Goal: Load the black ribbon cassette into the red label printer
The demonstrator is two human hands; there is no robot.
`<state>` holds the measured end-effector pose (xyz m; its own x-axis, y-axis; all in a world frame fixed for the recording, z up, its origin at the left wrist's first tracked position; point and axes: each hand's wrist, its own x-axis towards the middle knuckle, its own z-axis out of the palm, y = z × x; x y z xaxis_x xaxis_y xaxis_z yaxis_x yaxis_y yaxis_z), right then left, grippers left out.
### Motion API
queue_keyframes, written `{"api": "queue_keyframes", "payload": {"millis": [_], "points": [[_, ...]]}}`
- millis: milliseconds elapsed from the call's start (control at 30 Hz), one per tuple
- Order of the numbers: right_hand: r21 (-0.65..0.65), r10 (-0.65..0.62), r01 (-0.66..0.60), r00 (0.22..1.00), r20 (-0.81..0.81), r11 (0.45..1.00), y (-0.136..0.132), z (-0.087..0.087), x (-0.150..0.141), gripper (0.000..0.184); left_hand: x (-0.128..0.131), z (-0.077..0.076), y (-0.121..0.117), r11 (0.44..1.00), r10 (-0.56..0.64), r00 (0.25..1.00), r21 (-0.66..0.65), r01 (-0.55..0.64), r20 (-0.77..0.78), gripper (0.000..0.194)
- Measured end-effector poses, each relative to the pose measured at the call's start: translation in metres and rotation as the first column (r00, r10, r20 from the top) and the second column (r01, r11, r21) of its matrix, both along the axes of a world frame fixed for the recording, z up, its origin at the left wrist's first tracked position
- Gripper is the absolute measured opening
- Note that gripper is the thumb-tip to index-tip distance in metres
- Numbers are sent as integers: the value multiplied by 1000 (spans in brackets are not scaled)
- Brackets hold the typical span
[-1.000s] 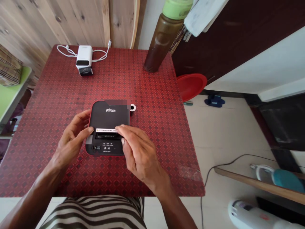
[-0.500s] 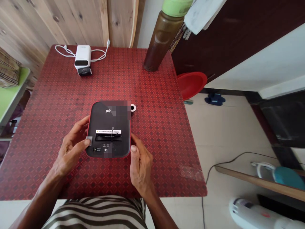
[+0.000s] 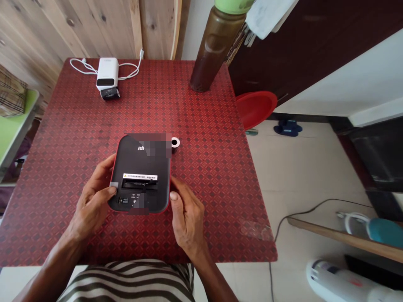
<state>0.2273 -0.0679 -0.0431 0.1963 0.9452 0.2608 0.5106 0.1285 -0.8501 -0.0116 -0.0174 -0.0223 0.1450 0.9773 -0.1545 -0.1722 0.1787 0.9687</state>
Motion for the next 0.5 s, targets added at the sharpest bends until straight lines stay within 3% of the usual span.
{"api": "queue_keyframes", "payload": {"millis": [500], "points": [[-24, -26, 25, 999, -30, 999, 3, 1, -2, 42, 20, 18, -1, 984, 105, 991, -151, -91, 87, 61]]}}
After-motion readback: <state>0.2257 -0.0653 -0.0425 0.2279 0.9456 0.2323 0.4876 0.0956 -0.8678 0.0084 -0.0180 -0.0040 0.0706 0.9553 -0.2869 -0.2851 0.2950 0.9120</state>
